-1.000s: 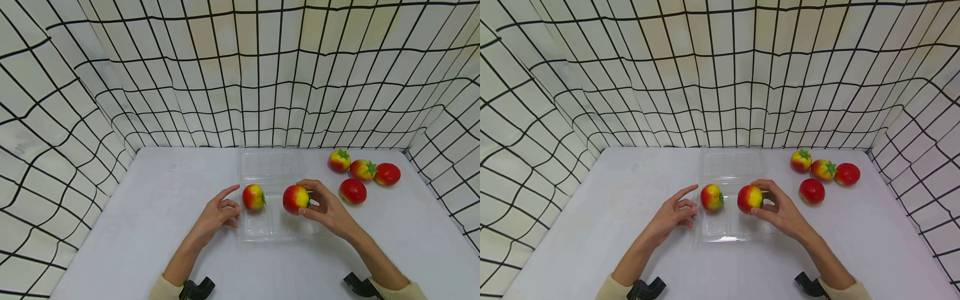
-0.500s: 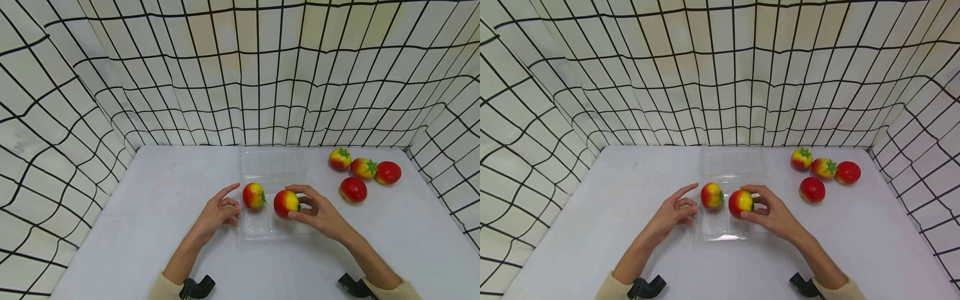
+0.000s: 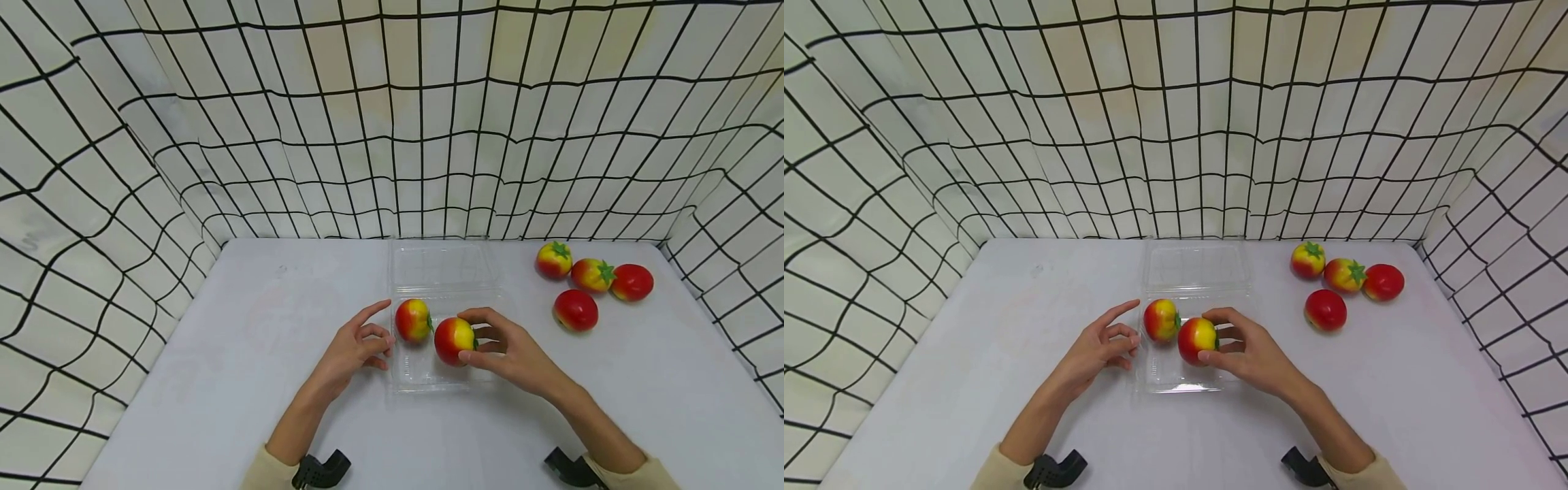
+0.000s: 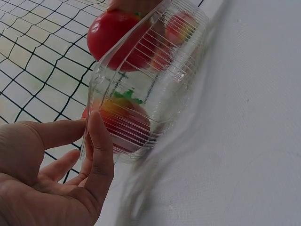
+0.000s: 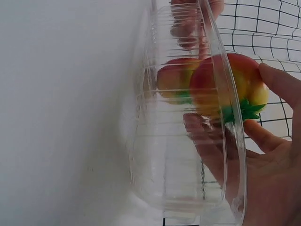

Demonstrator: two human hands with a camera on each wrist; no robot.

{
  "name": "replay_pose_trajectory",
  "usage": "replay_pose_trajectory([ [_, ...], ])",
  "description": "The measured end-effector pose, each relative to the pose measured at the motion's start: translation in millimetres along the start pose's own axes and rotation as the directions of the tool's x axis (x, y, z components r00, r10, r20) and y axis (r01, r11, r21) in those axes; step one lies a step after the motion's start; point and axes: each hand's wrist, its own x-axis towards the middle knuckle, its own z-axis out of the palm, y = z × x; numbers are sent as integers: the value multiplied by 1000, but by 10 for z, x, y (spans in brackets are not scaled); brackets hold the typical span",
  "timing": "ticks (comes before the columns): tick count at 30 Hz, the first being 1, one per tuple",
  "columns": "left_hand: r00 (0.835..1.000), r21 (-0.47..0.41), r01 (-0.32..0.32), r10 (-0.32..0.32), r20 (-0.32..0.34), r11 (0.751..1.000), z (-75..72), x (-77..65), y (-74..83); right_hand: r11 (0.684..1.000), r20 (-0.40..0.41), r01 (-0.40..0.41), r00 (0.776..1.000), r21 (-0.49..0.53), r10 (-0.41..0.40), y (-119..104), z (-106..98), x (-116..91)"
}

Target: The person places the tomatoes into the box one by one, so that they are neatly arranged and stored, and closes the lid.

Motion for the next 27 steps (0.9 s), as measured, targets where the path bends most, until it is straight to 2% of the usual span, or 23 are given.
replay_pose_trajectory([
  [10,1000,-5,1,-1,-8,1000,0,-7,6,999,0,14,1000,-39,-14,-58,113,46],
  [27,1000,6,-2,2,3,1000,-7,-6,-11,998,66,6,998,-65,-2,-68,251,121],
])
